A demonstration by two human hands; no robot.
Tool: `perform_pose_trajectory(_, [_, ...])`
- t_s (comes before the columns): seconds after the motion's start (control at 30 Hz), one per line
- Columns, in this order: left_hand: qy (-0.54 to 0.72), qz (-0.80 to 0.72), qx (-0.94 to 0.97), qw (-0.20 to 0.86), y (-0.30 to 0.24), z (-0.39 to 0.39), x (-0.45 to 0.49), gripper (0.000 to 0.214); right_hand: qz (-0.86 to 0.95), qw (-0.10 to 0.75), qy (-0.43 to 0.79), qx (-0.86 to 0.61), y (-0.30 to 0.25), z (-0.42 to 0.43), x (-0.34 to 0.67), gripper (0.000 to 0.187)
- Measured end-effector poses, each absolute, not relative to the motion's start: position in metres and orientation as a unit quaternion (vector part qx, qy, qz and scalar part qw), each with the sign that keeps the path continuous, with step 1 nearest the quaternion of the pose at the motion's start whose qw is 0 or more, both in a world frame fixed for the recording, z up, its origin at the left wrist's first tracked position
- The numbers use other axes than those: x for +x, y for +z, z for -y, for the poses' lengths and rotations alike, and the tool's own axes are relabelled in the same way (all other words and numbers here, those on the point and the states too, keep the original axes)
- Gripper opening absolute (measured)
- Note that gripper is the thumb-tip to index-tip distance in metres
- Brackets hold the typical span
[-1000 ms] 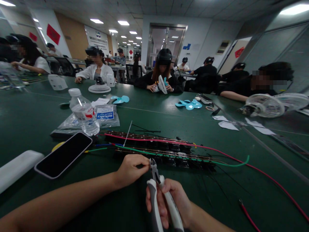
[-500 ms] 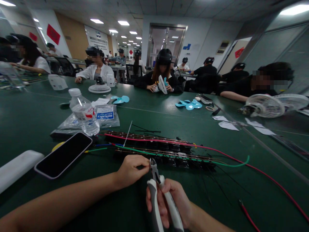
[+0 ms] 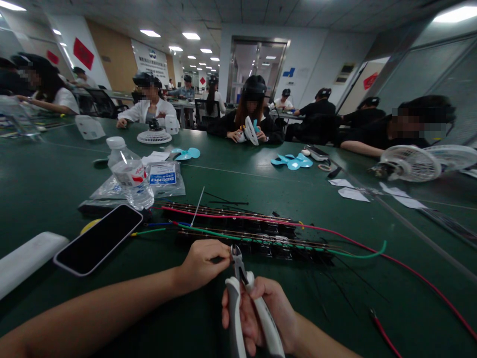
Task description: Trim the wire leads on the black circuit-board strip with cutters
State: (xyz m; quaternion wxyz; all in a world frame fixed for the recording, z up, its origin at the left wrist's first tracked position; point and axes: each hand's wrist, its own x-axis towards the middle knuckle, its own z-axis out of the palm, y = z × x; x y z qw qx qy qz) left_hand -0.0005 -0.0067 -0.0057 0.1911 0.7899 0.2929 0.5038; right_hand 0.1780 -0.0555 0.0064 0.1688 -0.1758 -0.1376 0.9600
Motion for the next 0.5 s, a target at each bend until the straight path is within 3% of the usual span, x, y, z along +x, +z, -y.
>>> perform_pose_trajectory(0.5, [0.515,-0.299,0.783,0.181,-0.0031,0.0077,0.0009,0.01,0.175,0.199,0.946,-0.189,0.0029,0.0562,0.1772,0.042])
